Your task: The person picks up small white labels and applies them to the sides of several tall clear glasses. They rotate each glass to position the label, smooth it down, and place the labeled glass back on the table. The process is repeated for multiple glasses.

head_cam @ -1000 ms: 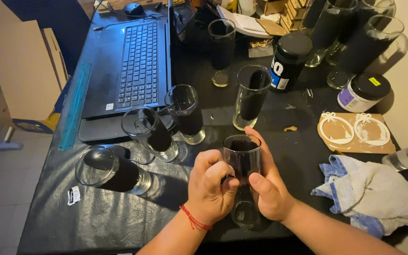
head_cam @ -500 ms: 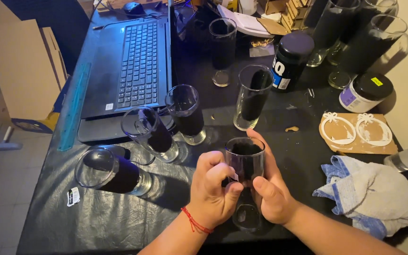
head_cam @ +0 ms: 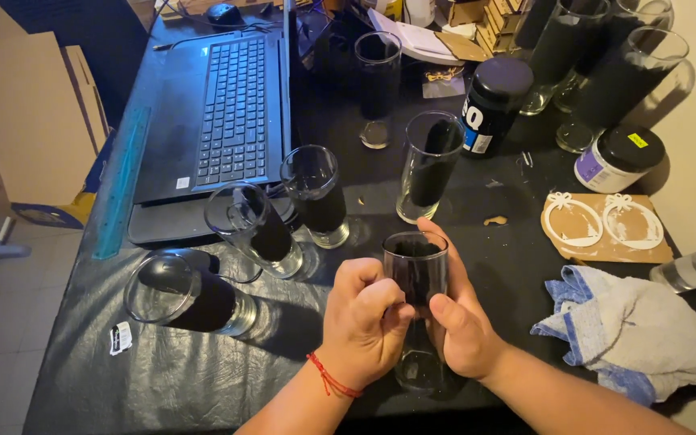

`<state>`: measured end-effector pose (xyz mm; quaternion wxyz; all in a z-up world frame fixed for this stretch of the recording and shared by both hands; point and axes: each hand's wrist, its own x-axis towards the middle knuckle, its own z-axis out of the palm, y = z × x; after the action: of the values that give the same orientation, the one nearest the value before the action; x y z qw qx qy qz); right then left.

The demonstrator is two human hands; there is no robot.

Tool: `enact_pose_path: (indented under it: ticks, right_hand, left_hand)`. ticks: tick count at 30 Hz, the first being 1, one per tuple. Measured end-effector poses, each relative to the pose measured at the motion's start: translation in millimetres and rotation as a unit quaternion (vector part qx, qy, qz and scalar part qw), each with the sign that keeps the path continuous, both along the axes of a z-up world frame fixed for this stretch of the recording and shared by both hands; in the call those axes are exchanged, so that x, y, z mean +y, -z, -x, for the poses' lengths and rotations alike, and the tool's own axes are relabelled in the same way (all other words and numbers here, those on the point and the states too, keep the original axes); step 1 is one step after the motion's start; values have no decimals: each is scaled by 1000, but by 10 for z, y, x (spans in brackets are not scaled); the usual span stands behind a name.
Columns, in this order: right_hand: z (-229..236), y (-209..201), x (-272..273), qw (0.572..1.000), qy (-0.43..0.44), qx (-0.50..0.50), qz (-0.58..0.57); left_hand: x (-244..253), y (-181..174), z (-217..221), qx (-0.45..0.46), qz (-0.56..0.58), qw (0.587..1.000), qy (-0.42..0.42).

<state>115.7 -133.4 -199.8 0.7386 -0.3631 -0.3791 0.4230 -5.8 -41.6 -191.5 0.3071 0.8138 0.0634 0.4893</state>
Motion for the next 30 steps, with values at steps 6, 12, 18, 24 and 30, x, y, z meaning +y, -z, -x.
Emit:
enact_pose_path:
  ticks: [6,12,18,24,30]
  right_hand:
    - [-27,49,78,999,35,0,-9]
    - [-207,293,39,958,153,-205,-129]
    - [-394,469,79,895,200,-367,-157]
    - [-398,229,89,870,165,-421,-195]
    - [-365,67,247,800,220,-476,-292]
  left_hand:
    - [52,-101,-24,-1,-2,999,-33]
    - [-1,-319,7,-10,47,999,-11]
    - [-10,-368,49,-9,102,993,-55]
    - [59,-349,131,103,348,932,-9]
    - [163,-178,172,73,488,863,103]
